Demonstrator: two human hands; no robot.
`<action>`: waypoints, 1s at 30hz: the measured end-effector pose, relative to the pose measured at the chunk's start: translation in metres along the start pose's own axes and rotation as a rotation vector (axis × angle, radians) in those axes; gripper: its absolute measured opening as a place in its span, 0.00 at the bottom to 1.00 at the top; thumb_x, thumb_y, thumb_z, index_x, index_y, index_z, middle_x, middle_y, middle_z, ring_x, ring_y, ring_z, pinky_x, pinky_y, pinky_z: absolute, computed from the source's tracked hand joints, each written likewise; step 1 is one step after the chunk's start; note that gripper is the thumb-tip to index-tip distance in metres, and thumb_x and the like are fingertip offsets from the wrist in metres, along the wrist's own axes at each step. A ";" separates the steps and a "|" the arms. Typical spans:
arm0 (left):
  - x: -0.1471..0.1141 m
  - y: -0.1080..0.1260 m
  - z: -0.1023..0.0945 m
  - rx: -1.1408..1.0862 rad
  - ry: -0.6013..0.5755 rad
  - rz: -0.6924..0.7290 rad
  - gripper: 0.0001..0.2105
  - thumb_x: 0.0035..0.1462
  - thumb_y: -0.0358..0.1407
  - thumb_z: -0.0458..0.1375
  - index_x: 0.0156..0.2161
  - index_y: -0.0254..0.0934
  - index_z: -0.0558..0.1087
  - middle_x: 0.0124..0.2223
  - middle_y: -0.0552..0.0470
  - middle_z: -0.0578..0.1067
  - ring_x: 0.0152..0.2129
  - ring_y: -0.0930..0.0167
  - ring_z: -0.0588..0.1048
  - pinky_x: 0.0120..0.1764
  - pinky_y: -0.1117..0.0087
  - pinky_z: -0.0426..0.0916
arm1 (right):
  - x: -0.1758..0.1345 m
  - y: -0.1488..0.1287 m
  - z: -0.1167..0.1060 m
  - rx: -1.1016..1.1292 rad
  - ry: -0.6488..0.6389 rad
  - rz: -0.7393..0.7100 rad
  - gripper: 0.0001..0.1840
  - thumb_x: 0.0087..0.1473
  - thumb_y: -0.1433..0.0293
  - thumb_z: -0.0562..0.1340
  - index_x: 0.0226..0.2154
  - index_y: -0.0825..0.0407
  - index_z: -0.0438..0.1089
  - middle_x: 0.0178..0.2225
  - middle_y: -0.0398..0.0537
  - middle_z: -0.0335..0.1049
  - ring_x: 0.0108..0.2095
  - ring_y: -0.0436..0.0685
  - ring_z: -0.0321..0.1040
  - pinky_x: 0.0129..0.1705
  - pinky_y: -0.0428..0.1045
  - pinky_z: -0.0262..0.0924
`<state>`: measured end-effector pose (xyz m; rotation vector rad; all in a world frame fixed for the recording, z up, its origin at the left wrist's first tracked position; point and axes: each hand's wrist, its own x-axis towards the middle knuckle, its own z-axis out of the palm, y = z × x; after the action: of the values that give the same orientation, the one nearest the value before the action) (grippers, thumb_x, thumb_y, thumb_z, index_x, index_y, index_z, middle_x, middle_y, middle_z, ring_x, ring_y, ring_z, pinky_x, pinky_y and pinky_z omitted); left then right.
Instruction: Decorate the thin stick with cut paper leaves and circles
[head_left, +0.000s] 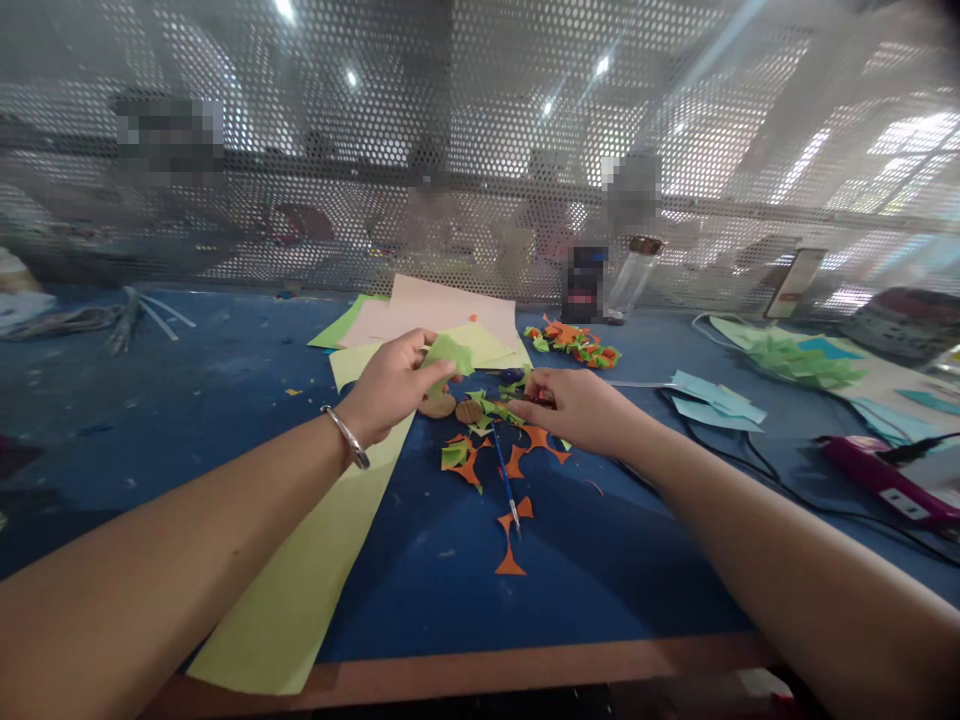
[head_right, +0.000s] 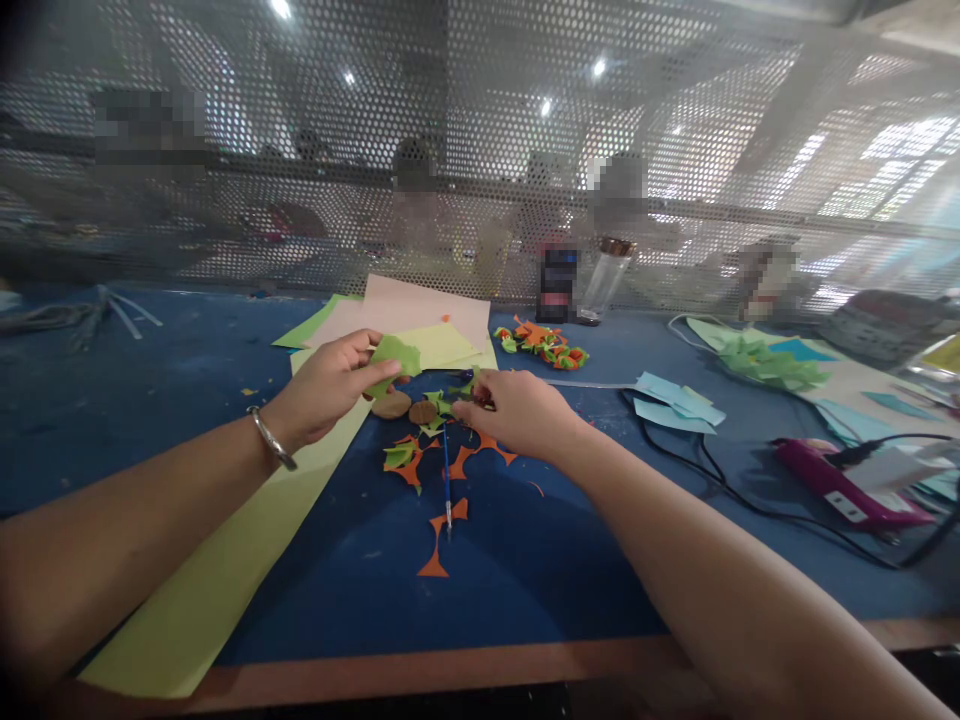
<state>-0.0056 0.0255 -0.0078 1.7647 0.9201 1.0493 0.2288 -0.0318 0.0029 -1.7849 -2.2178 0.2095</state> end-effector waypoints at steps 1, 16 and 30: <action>-0.002 0.001 0.002 -0.058 -0.032 -0.029 0.14 0.56 0.36 0.62 0.48 0.36 0.71 0.36 0.48 0.79 0.31 0.71 0.77 0.33 0.72 0.68 | 0.000 0.001 -0.001 -0.043 -0.001 0.012 0.20 0.58 0.51 0.58 0.30 0.51 0.68 0.26 0.47 0.69 0.25 0.53 0.63 0.26 0.48 0.47; 0.013 0.007 -0.046 1.108 -0.171 -0.038 0.19 0.52 0.47 0.59 0.44 0.36 0.77 0.45 0.41 0.79 0.43 0.57 0.76 0.42 0.64 0.66 | -0.004 0.004 -0.009 -0.239 -0.049 0.094 0.22 0.57 0.49 0.56 0.32 0.49 0.69 0.31 0.50 0.74 0.31 0.59 0.67 0.26 0.49 0.46; 0.009 0.009 -0.049 1.177 -0.435 -0.141 0.25 0.46 0.50 0.61 0.47 0.38 0.71 0.48 0.39 0.70 0.46 0.53 0.70 0.46 0.58 0.65 | -0.004 0.004 -0.009 -0.201 -0.052 0.060 0.21 0.56 0.48 0.57 0.32 0.49 0.68 0.31 0.49 0.73 0.29 0.57 0.66 0.26 0.49 0.48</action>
<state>-0.0453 0.0450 0.0162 2.6298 1.4768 -0.1079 0.2360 -0.0351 0.0100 -1.9725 -2.2937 0.0471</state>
